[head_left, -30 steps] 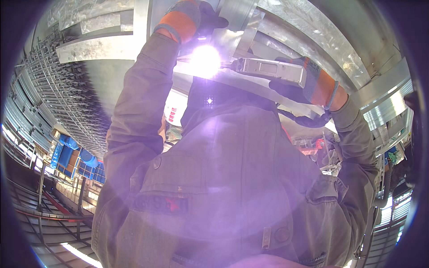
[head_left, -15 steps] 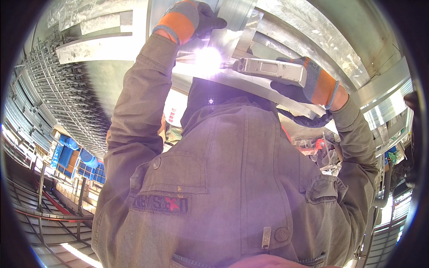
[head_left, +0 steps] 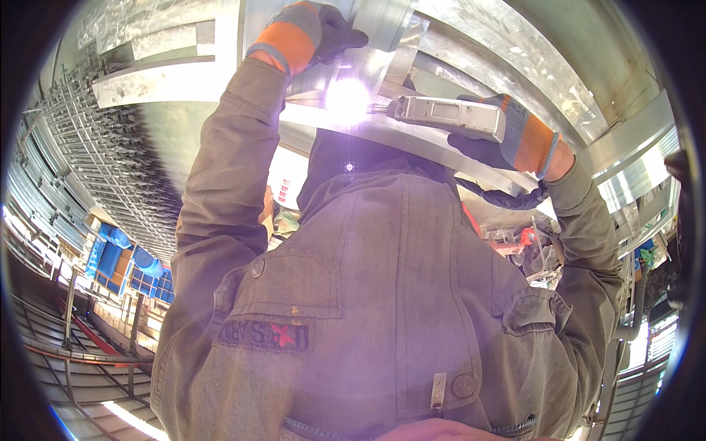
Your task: The person aligns metal sheet pieces into a frame structure, taps them with a rubber mallet, and spot-welds the joints using a handheld welding tool. The person repeats this sequence across multiple sections of the frame.
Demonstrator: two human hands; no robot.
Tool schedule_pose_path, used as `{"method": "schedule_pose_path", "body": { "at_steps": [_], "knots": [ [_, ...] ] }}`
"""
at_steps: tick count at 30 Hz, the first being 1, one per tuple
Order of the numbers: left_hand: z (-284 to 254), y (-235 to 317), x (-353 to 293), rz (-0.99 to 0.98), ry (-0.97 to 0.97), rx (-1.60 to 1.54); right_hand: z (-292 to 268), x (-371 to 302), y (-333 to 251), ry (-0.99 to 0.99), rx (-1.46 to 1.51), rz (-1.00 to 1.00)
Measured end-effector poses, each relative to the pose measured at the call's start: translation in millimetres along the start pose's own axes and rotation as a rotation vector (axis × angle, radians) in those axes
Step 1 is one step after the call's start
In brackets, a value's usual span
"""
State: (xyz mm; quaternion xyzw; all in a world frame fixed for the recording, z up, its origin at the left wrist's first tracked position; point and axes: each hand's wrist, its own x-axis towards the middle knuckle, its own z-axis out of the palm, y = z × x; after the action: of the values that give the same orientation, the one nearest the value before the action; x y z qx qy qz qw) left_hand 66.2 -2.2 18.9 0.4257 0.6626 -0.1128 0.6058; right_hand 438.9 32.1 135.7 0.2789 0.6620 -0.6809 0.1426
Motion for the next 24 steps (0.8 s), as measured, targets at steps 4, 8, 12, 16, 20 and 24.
{"method": "schedule_pose_path", "body": {
  "at_steps": [4, 8, 12, 16, 20, 24],
  "knots": [
    [-0.2, 4.6, -5.7, -0.014, 0.011, -0.018, -0.7, -1.4, 0.2, -0.005, 0.013, 0.004],
    [-0.8, 8.5, -7.3, -0.038, 0.026, 0.011, 0.2, -6.2, 3.9, 0.028, 0.085, 0.032],
    [-1.6, 9.4, -9.3, -0.034, 0.025, -0.028, -2.3, -7.9, 9.6, -0.009, 0.056, 0.027],
    [0.4, 10.2, -14.9, 0.0, 0.065, -0.043, -2.5, -10.5, 8.5, 0.023, 0.048, 0.082],
    [0.1, 11.6, -18.7, 0.019, 0.092, -0.107, -4.5, -12.4, 7.0, -0.047, -0.02, 0.134],
    [-1.4, 11.7, -18.0, -0.008, 0.079, -0.071, -5.6, -17.0, 13.1, -0.04, -0.052, 0.181]
  ]
}}
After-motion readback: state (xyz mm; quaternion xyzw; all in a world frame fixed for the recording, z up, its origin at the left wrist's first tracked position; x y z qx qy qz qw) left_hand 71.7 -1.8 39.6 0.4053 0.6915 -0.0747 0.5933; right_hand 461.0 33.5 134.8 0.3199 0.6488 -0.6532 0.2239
